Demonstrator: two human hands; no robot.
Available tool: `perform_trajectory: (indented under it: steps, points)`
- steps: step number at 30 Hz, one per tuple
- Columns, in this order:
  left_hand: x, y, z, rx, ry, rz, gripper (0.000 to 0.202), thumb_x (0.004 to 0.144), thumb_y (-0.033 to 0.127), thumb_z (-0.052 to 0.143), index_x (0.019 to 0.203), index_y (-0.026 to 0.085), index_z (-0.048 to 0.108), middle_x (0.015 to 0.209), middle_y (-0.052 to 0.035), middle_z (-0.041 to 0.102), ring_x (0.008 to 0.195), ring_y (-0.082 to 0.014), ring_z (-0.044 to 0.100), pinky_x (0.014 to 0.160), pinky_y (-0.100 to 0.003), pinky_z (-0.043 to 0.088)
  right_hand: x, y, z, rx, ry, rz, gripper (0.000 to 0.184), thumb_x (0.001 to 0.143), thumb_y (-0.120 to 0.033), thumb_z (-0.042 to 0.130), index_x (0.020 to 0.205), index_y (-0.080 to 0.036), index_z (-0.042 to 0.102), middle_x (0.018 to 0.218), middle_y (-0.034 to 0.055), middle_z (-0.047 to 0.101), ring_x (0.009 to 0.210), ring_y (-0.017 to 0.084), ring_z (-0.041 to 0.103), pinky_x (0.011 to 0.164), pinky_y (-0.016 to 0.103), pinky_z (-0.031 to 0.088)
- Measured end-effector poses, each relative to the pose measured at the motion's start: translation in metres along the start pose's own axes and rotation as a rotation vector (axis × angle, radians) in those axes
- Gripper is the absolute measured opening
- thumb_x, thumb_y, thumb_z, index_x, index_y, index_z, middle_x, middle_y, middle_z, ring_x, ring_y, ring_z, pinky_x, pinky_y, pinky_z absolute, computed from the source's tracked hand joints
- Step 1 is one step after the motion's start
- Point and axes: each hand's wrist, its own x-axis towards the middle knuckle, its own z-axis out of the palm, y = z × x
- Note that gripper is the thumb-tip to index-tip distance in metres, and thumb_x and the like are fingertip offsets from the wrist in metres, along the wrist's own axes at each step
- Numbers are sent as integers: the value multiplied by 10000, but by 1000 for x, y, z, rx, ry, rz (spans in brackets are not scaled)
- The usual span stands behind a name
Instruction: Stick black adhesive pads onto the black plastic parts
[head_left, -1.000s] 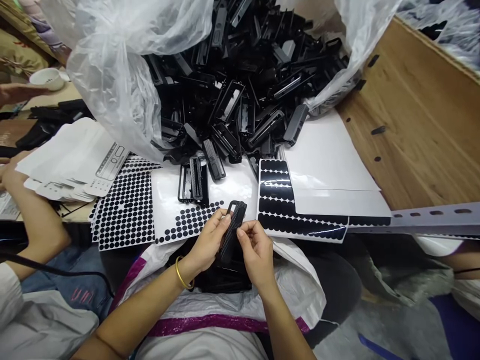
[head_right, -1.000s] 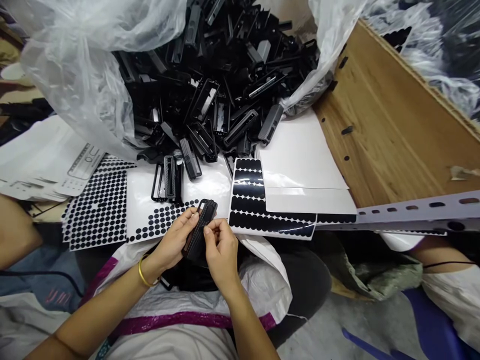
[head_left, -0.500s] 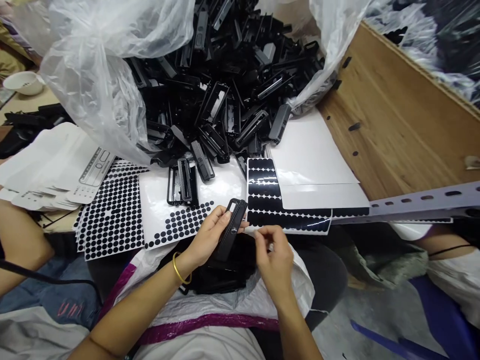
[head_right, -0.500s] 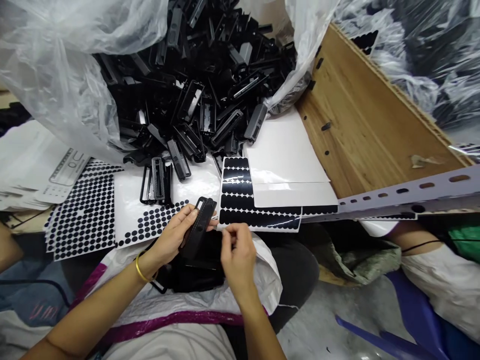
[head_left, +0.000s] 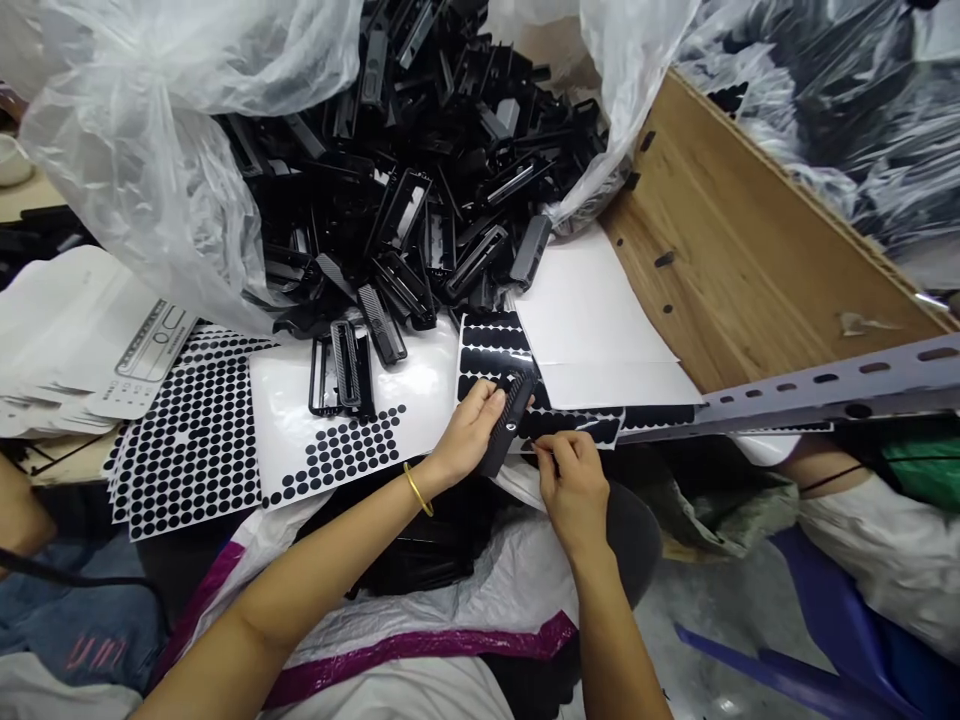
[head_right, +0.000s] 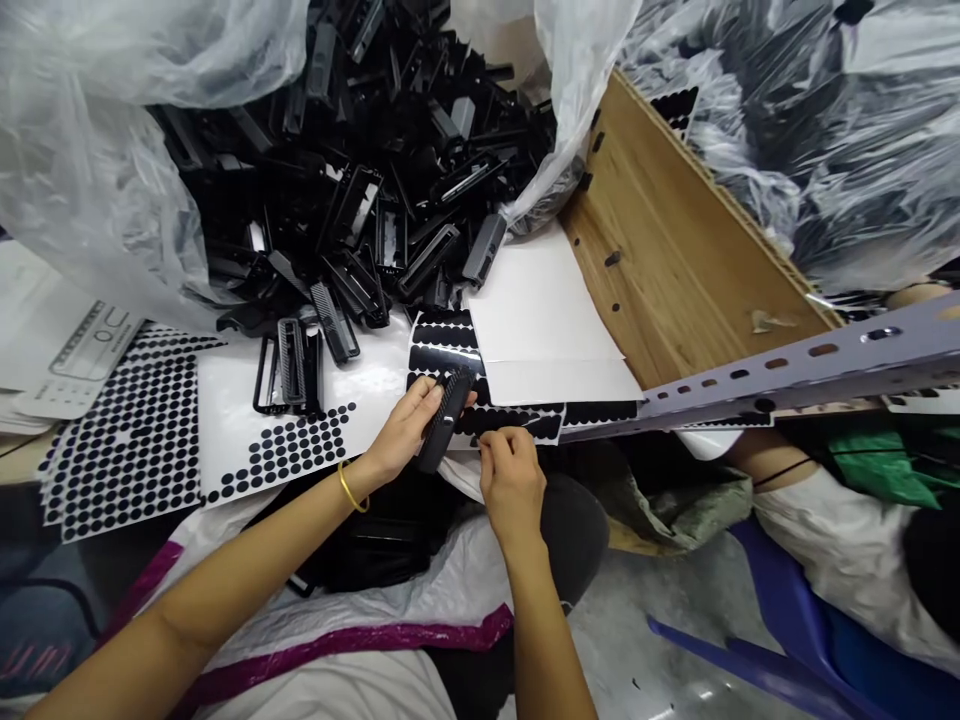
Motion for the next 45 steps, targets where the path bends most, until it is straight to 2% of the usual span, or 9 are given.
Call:
perform_trajectory:
  steps: [5, 12, 17, 19, 23, 26, 32, 36, 45]
  points:
    - [21, -3, -4, -24, 14, 24, 285, 858, 479, 448, 767, 210, 420, 864, -25, 669, 903, -173, 630, 816, -309, 450, 9, 3, -3, -40, -60, -65, 192, 896, -225, 429, 837, -223, 612, 836, 50, 539, 742, 166, 533, 607, 261, 433]
    - [23, -2, -6, -68, 7, -9, 304, 838, 494, 480, 744, 211, 423, 848, -15, 677, 944, -179, 638, 852, -316, 449, 9, 7, -7, -74, -135, -137, 242, 890, -202, 401, 823, -229, 633, 847, 50, 565, 718, 155, 505, 629, 261, 416]
    - [21, -1, -7, -97, 12, -20, 342, 808, 523, 515, 728, 203, 427, 854, -32, 680, 938, -192, 638, 835, -325, 460, 8, -13, -14, 176, -232, -166, 184, 856, -189, 440, 753, -217, 590, 831, 53, 566, 749, 167, 513, 663, 284, 431]
    - [13, 3, -9, -148, -1, -58, 345, 797, 519, 539, 741, 194, 438, 891, -50, 679, 930, -198, 640, 828, -337, 470, 7, -27, -19, 387, -231, -65, 135, 848, -211, 476, 737, -214, 553, 771, 38, 553, 712, 160, 511, 651, 286, 436]
    - [-22, 10, -21, -285, -77, -246, 313, 772, 463, 608, 826, 188, 468, 986, -58, 660, 875, -193, 657, 787, -359, 510, 7, -50, -20, 822, -187, 343, 152, 843, -324, 513, 741, -214, 489, 642, -23, 502, 548, 112, 452, 527, 241, 399]
    - [-51, 12, -34, -255, -52, -348, 341, 772, 448, 613, 991, 215, 496, 987, -42, 644, 831, -187, 662, 728, -353, 539, 10, -61, -10, 1050, -267, 521, 216, 817, -397, 540, 739, -205, 480, 598, -40, 491, 485, 89, 418, 468, 216, 363]
    - [-78, 12, -49, -265, 47, -394, 365, 769, 435, 620, 1052, 226, 520, 986, -41, 637, 826, -186, 661, 691, -321, 548, 10, -78, 10, 1134, -365, 551, 221, 791, -385, 559, 700, -200, 479, 573, -53, 451, 481, 80, 394, 458, 209, 339]
    - [-83, 14, -51, -268, 66, -392, 372, 775, 424, 618, 1065, 216, 512, 962, -48, 647, 821, -174, 654, 652, -277, 540, 7, -85, 16, 1114, -369, 537, 200, 796, -361, 545, 697, -199, 483, 582, -54, 443, 496, 83, 389, 469, 212, 335]
    - [-87, 13, -53, -205, 72, -362, 356, 791, 433, 593, 1071, 229, 509, 935, -33, 652, 826, -171, 646, 654, -274, 541, 6, -89, 18, 1154, -382, 577, 196, 774, -361, 560, 686, -200, 490, 567, -61, 424, 502, 86, 373, 496, 217, 327]
